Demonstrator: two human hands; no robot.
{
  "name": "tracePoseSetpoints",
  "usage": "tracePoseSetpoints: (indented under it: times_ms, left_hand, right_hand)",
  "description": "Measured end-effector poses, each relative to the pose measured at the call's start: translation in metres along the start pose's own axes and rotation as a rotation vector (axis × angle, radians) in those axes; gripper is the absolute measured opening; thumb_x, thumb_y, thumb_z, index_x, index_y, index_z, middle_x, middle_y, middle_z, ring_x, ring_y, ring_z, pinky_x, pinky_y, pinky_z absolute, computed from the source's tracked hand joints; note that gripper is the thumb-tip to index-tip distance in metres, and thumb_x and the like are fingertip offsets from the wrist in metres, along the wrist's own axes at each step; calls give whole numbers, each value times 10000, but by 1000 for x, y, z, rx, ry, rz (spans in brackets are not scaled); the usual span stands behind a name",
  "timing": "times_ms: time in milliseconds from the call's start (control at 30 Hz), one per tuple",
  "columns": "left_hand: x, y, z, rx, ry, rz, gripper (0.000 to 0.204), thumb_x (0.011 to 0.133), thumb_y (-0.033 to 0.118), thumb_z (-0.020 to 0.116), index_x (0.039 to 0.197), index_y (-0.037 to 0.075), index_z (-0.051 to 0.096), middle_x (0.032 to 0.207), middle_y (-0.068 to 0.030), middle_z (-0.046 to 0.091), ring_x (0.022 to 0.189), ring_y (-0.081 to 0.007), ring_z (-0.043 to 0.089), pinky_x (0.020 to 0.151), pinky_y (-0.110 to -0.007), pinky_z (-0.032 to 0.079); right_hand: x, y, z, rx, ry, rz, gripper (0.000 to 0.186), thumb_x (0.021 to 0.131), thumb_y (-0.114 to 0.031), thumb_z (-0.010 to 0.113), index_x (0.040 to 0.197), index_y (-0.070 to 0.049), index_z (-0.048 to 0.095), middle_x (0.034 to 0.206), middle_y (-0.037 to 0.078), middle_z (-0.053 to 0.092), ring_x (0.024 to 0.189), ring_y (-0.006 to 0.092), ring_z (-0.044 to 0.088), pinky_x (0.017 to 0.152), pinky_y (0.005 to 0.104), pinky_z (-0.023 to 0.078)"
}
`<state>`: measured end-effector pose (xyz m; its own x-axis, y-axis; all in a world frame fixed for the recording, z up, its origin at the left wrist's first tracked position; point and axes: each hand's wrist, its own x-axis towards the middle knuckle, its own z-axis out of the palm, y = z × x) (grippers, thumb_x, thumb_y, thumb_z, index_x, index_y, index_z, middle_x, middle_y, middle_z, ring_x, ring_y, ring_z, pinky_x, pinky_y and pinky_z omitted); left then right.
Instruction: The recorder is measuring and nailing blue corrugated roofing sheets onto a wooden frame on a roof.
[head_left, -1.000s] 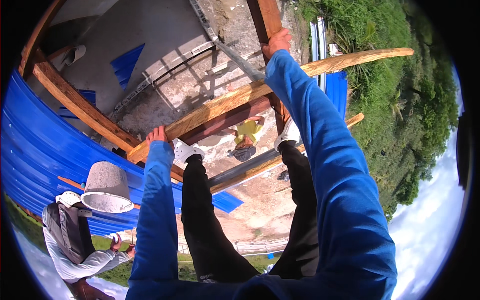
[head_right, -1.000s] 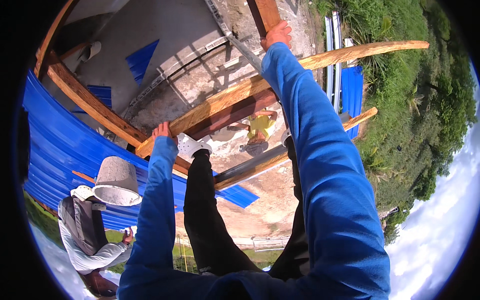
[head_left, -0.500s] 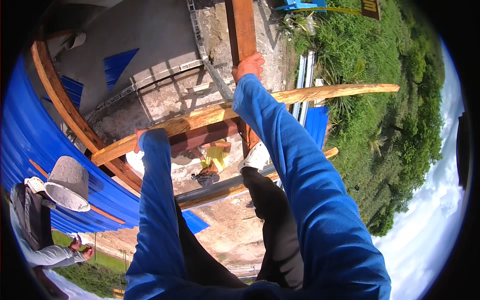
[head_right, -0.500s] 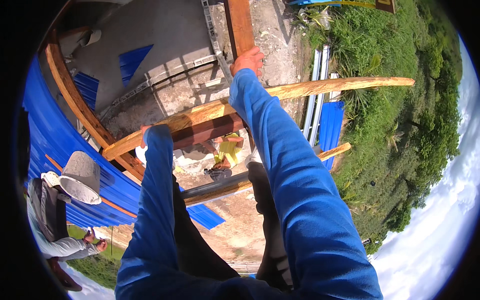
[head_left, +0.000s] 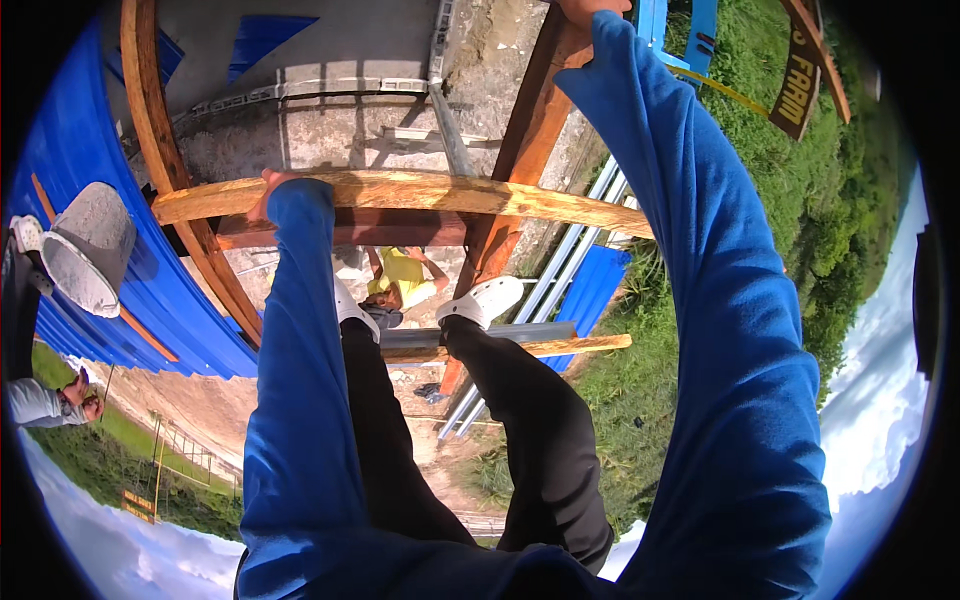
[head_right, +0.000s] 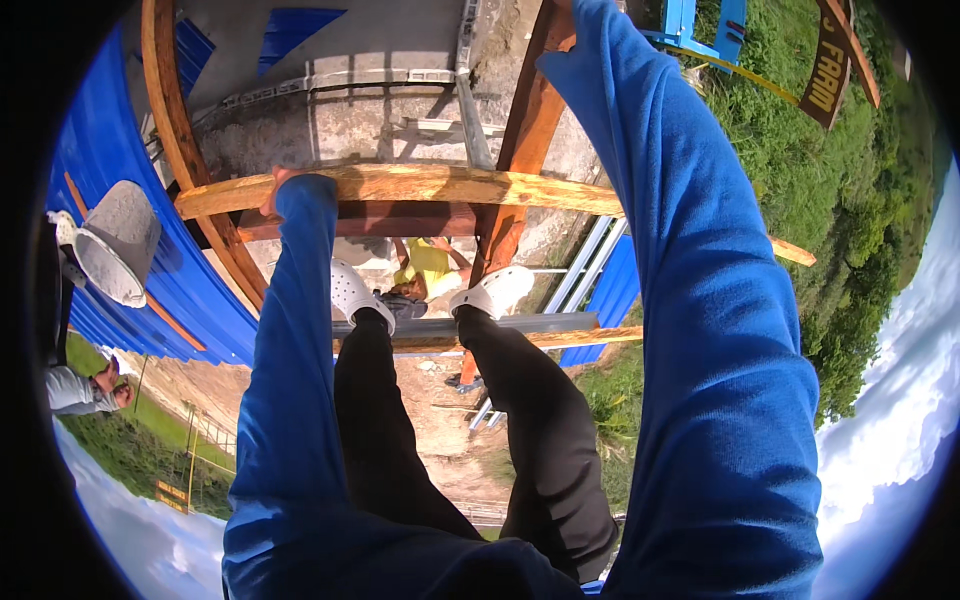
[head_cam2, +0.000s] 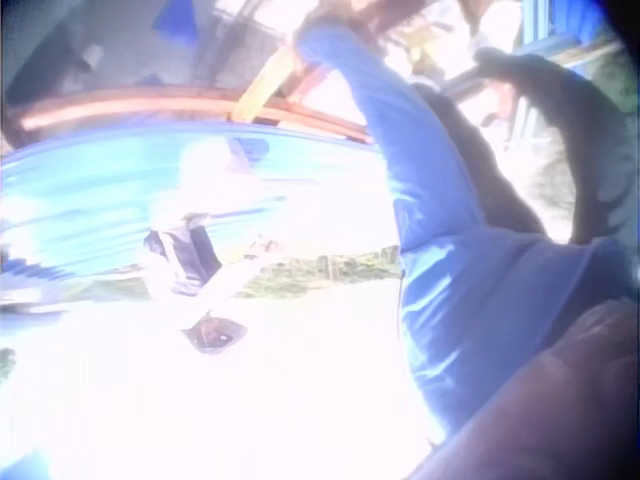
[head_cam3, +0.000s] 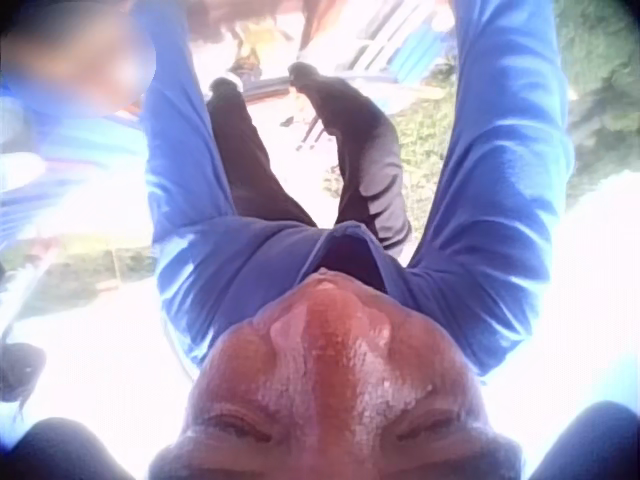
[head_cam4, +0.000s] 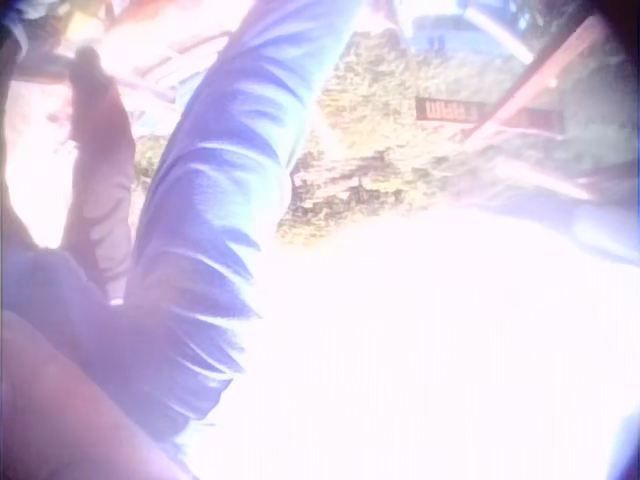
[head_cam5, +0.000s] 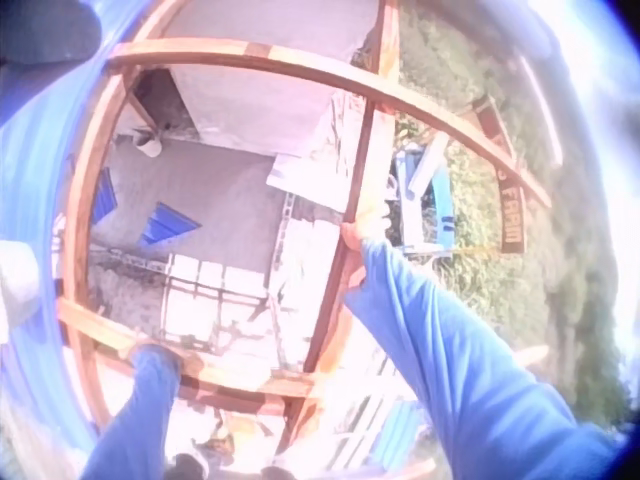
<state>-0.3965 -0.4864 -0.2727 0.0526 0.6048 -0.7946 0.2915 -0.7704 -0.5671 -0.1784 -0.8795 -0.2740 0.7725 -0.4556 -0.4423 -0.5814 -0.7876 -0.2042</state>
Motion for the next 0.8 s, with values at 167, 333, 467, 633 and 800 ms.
tracePoseSetpoints:
  times_ms: [167, 333, 467, 633, 800]
  left_hand:
    - [-29, -10, -34, 57, 25, -59, 849, 858, 500, 642, 1518, 142, 245, 1423, -68, 523, 1292, -231, 519, 1116, -583, 289]
    - [-17, -10, -34, 7, 0, -77, 872, 847, 488, 658, 1524, 150, 224, 1393, -91, 549, 1271, -267, 537, 1106, -595, 285]
    - [-13, -8, -26, 164, -70, -2, 849, 853, 445, 660, 1526, 172, 220, 1419, -111, 516, 1280, -285, 521, 1105, -562, 306]
    - [69, 5, 44, -372, -41, -270, 798, 873, 358, 659, 1527, 234, 220, 1467, -142, 447, 1304, -295, 490, 1088, -531, 345]
    - [10, 27, 27, -98, -215, -103, 770, 891, 364, 632, 1527, 228, 220, 1501, -130, 408, 1299, -292, 495, 1090, -556, 327]
  right_hand:
    - [8, 0, 9, 13, 0, 45, 1223, 646, -560, 833, 1408, 58, 102, 1379, 271, 310, 1308, 426, 369, 1033, 563, 394]
    - [12, 3, 15, 0, 5, 76, 1219, 643, -546, 840, 1404, 56, 102, 1380, 276, 311, 1301, 427, 378, 1035, 552, 398]
    - [13, 10, 18, -25, 16, 99, 1217, 640, -535, 846, 1400, 55, 102, 1380, 279, 312, 1295, 428, 384, 1037, 544, 401]
    - [17, 9, 14, -41, 31, 110, 1213, 636, -521, 853, 1395, 54, 101, 1380, 284, 313, 1288, 429, 393, 1039, 533, 405]
    - [21, 34, 4, -103, 60, 125, 1210, 633, -507, 860, 1391, 53, 101, 1381, 289, 314, 1281, 431, 402, 1041, 522, 408]
